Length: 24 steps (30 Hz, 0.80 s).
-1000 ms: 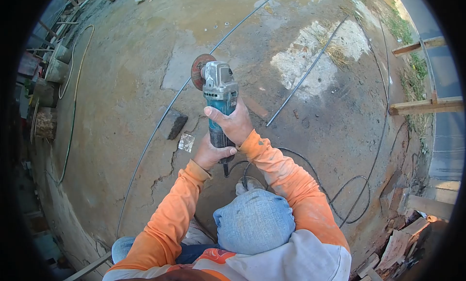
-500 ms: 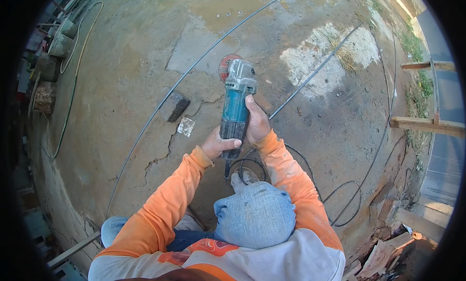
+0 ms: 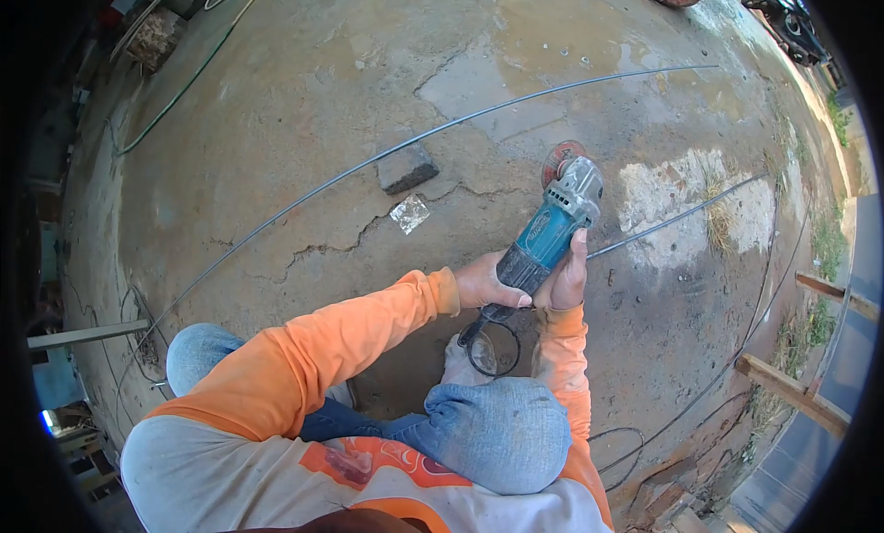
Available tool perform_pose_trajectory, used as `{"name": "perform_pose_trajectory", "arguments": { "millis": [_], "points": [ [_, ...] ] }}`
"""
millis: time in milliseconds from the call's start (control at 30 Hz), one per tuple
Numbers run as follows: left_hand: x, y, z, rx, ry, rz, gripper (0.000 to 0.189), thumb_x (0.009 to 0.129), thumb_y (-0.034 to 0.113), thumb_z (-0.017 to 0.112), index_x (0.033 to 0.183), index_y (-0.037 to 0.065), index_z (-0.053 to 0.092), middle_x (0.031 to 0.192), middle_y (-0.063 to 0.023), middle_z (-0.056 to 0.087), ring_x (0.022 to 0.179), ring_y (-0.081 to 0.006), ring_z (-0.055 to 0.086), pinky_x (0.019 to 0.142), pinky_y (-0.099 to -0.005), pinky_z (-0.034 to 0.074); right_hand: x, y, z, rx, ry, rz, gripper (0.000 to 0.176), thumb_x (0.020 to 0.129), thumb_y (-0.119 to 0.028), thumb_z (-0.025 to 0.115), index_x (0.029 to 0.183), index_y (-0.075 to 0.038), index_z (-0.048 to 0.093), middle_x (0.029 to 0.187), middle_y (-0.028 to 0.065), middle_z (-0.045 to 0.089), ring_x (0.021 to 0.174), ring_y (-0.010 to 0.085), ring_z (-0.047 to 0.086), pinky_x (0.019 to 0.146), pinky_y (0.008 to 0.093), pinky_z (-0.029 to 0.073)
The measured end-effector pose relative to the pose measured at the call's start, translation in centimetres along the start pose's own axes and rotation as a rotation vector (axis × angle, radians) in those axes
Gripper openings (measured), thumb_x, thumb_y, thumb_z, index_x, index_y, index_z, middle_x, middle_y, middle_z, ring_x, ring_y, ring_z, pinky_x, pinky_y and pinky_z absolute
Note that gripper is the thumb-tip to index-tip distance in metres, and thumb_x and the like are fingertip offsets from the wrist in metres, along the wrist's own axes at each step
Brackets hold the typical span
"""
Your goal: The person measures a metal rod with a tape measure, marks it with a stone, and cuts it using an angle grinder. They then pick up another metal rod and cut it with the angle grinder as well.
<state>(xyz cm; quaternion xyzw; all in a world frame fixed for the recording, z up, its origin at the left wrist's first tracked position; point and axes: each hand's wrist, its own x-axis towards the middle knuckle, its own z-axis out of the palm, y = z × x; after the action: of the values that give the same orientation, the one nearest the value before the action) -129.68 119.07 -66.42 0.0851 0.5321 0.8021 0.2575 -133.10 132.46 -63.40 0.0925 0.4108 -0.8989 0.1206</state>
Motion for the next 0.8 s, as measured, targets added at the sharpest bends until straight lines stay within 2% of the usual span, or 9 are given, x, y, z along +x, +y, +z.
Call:
{"name": "perform_pose_trajectory", "arguments": {
  "millis": [300,400,467,500,567,633,700,767,800],
  "points": [
    [-0.8,0.0,0.3,-0.002,0.011,-0.106,0.067,0.067,0.028,0.078,0.120,0.002,0.046,0.100,-0.0041,0.056,0.092,-0.0134,0.053,0.084,-0.0286,0.043,0.2,0.7,-0.8,-0.181,-0.051,0.015,0.069,0.089,-0.062,0.032,0.116,0.000,0.046,0.092,0.0143,0.059,0.081,0.0240,0.061,0.072,0.0340,0.052],
    [-0.8,-0.7,0.6,0.006,0.132,-0.080,0.065,0.067,0.029,0.077,0.117,0.001,0.046,0.100,-0.0070,0.058,0.091,-0.0155,0.055,0.083,-0.0302,0.045,0.3,0.7,0.2,-0.151,0.016,0.015,0.063,0.090,-0.058,0.037,0.114,-0.001,0.048,0.089,0.0112,0.059,0.078,0.0210,0.060,0.070,0.0319,0.051],
    [-0.9,-0.6,0.8,0.351,0.350,-0.105,0.065,0.064,0.027,0.079,0.114,0.000,0.046,0.099,-0.0098,0.060,0.091,-0.0176,0.057,0.082,-0.0321,0.046,0.5,0.8,0.7,-0.416,0.111,-0.039,0.049,0.089,-0.048,0.052,0.105,-0.002,0.052,0.088,0.0057,0.058,0.077,0.0144,0.057,0.069,0.0266,0.047],
    [-1.0,-0.6,1.2,0.348,0.356,-0.101,0.065,0.064,0.027,0.079,0.114,0.000,0.046,0.099,-0.0098,0.060,0.091,-0.0176,0.057,0.082,-0.0321,0.046,0.6,1.3,1.4,-0.573,0.237,-0.091,0.038,0.083,-0.033,0.066,0.102,-0.002,0.054,0.086,0.0036,0.058,0.074,0.0115,0.055,0.067,0.0264,0.045],
    [-1.2,0.6,2.2,0.583,0.537,-0.377,0.070,0.059,0.028,0.082,0.112,0.000,0.046,0.096,-0.0120,0.061,0.089,-0.0201,0.060,0.081,-0.0336,0.047,1.7,2.3,1.1,-0.666,0.228,-0.119,0.035,0.079,-0.026,0.069,0.099,-0.002,0.055,0.085,0.0031,0.058,0.072,0.0109,0.054,0.066,0.0263,0.045],
    [-1.1,0.5,2.1,0.570,0.613,-0.347,0.068,0.057,0.026,0.082,0.110,0.000,0.047,0.093,-0.0119,0.061,0.085,-0.0208,0.060,0.078,-0.0335,0.048,2.9,3.0,1.0,-0.768,0.233,-0.108,0.028,0.074,-0.016,0.072,0.094,-0.002,0.057,0.082,0.0019,0.058,0.067,0.0091,0.053,0.062,0.0264,0.045],
    [-0.6,-0.6,1.1,0.547,0.687,-0.313,0.066,0.056,0.025,0.081,0.108,0.000,0.048,0.090,-0.0118,0.062,0.080,-0.0214,0.061,0.075,-0.0334,0.049,3.6,2.4,1.8,-0.720,0.151,-0.080,0.028,0.074,-0.016,0.072,0.094,-0.003,0.057,0.081,0.0016,0.058,0.067,0.0092,0.053,0.062,0.0264,0.045],
    [0.6,-1.3,-1.5,0.244,0.440,-0.075,0.057,0.058,0.023,0.077,0.104,0.000,0.051,0.089,-0.0132,0.061,0.075,-0.0219,0.060,0.071,-0.0329,0.049,4.5,1.3,3.1,-0.618,0.021,0.008,0.027,0.075,-0.018,0.071,0.093,-0.003,0.058,0.080,0.0010,0.058,0.064,0.0098,0.054,0.060,0.0263,0.046],
    [0.9,-0.6,-2.1,0.232,0.441,-0.065,0.057,0.058,0.023,0.077,0.104,0.000,0.051,0.089,-0.0132,0.061,0.075,-0.0219,0.060,0.071,-0.0329,0.049,4.9,0.9,4.0,-0.633,0.018,0.007,0.027,0.075,-0.018,0.071,0.093,-0.003,0.058,0.080,0.0010,0.058,0.064,0.0098,0.054,0.060,0.0263,0.046]
  ]
}}
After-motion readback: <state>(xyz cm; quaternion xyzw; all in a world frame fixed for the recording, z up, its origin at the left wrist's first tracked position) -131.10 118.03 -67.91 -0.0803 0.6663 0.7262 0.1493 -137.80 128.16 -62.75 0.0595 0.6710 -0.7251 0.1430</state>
